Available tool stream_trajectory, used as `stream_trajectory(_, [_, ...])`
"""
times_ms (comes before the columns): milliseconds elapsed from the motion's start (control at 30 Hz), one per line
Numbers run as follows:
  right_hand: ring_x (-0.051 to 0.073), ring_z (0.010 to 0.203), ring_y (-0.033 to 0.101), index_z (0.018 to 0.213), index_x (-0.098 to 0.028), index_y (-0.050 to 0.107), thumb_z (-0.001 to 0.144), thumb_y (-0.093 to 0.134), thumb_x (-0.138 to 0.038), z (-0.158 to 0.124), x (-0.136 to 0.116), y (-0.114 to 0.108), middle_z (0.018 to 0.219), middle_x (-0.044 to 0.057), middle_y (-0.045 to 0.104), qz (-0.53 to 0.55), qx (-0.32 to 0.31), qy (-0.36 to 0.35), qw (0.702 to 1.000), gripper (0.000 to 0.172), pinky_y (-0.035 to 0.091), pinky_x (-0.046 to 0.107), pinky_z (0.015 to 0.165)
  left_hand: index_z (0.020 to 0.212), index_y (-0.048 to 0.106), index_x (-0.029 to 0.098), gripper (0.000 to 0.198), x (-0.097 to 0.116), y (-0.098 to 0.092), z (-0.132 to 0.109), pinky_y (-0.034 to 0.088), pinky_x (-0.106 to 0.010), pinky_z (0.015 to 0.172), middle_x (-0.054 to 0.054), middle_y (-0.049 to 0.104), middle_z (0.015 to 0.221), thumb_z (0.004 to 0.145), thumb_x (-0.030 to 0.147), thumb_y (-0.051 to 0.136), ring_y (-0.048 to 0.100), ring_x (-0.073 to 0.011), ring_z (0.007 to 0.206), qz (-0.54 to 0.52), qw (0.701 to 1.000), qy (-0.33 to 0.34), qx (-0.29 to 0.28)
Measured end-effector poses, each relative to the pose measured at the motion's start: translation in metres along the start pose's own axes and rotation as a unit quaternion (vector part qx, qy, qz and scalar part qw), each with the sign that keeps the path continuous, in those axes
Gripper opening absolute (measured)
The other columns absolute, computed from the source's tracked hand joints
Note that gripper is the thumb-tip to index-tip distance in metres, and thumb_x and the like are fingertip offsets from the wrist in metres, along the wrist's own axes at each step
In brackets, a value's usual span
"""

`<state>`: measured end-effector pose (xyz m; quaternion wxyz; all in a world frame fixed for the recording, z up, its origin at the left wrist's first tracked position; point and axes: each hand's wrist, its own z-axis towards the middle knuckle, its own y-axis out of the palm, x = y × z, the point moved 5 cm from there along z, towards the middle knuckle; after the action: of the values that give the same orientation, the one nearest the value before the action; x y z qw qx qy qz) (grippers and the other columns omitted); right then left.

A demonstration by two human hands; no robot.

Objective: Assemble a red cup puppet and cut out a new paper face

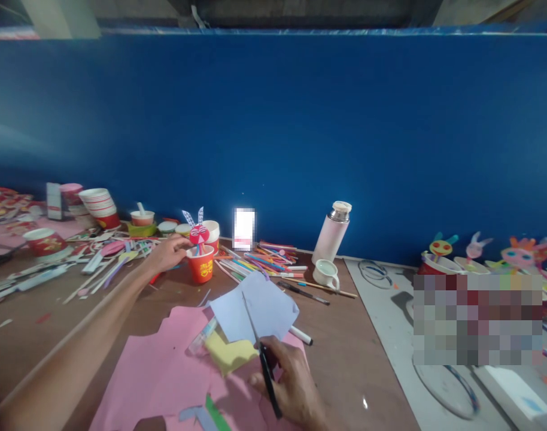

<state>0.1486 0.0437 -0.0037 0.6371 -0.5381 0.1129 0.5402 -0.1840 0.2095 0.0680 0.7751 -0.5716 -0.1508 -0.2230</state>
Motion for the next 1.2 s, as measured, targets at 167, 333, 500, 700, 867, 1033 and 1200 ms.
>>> stream_trajectory(167, [0.013,0.057,0.049,0.102,-0.019,0.052,0.077,0.056,-0.045,0.001,-0.001,-0.001,0.064,-0.002,0.053,0.000,0.000,-0.003,1.000,0.036,0.038,0.021,0.054,0.090,0.064,0.019,0.031,0.009,0.004,-0.012,0.044,-0.028,0.080,-0.005,0.058,0.106,0.068,0.021,0.042,0.056,-0.0188,0.091,0.002,0.999,0.051,-0.017])
stream_trajectory(333, [0.013,0.057,0.050,0.099,-0.019,0.054,0.077,0.057,-0.047,0.002,-0.003,0.000,0.065,-0.002,0.054,0.002,-0.013,0.014,1.000,0.036,0.037,0.021,0.053,0.096,0.063,0.018,0.035,0.009,0.013,-0.020,0.042,-0.028,0.088,-0.007,0.054,0.115,0.068,0.023,0.043,0.053,-0.0204,0.103,-0.001,0.997,0.070,-0.034])
stream_trajectory(500, [0.013,0.058,0.049,0.097,-0.018,0.053,0.077,0.055,-0.050,0.002,-0.005,0.000,0.064,-0.001,0.054,0.015,-0.009,0.011,1.000,0.038,0.038,0.021,0.054,0.092,0.063,0.019,0.029,0.007,0.005,-0.019,0.041,-0.032,0.092,-0.007,0.054,0.118,0.072,0.032,0.046,0.053,-0.0231,0.106,-0.002,0.998,0.064,-0.027])
stream_trajectory(700, [0.013,0.056,0.050,0.091,-0.018,0.055,0.075,0.052,-0.058,0.004,-0.013,0.003,0.064,-0.001,0.055,-0.013,-0.024,0.007,1.000,0.043,0.037,0.021,0.053,0.088,0.064,0.019,0.026,0.045,-0.028,-0.017,0.048,-0.027,0.078,-0.006,0.057,0.111,0.073,0.033,0.048,0.058,-0.0219,0.094,-0.042,0.994,0.098,-0.020])
stream_trajectory(867, [0.014,0.053,0.051,0.088,-0.019,0.058,0.074,0.049,-0.063,0.005,-0.018,0.012,0.062,0.000,0.058,-0.079,-0.073,-0.014,0.994,0.047,0.035,0.023,0.053,0.091,0.064,0.020,0.026,0.120,-0.026,-0.014,0.046,-0.025,0.078,-0.003,0.054,0.115,0.075,0.031,0.047,0.057,-0.0195,0.094,-0.069,0.984,0.162,-0.029])
stream_trajectory(1033, [0.015,0.051,0.051,0.089,-0.019,0.058,0.076,0.036,-0.069,0.002,-0.023,0.013,0.060,0.001,0.060,-0.103,-0.066,-0.071,0.990,0.057,0.033,0.026,0.052,0.086,0.065,0.019,0.021,0.181,0.014,-0.007,0.046,-0.025,0.077,-0.004,0.056,0.108,0.078,0.023,0.046,0.058,-0.0161,0.084,-0.072,0.958,0.245,-0.129])
stream_trajectory(1200, [0.015,0.051,0.049,0.084,-0.020,0.056,0.076,0.027,-0.074,-0.002,-0.030,0.010,0.060,0.002,0.060,-0.088,-0.028,-0.119,0.989,0.062,0.034,0.027,0.053,0.086,0.067,0.018,0.020,0.208,0.067,-0.003,0.045,-0.025,0.077,-0.007,0.055,0.107,0.078,0.018,0.048,0.058,-0.0162,0.087,-0.062,0.926,0.334,-0.163])
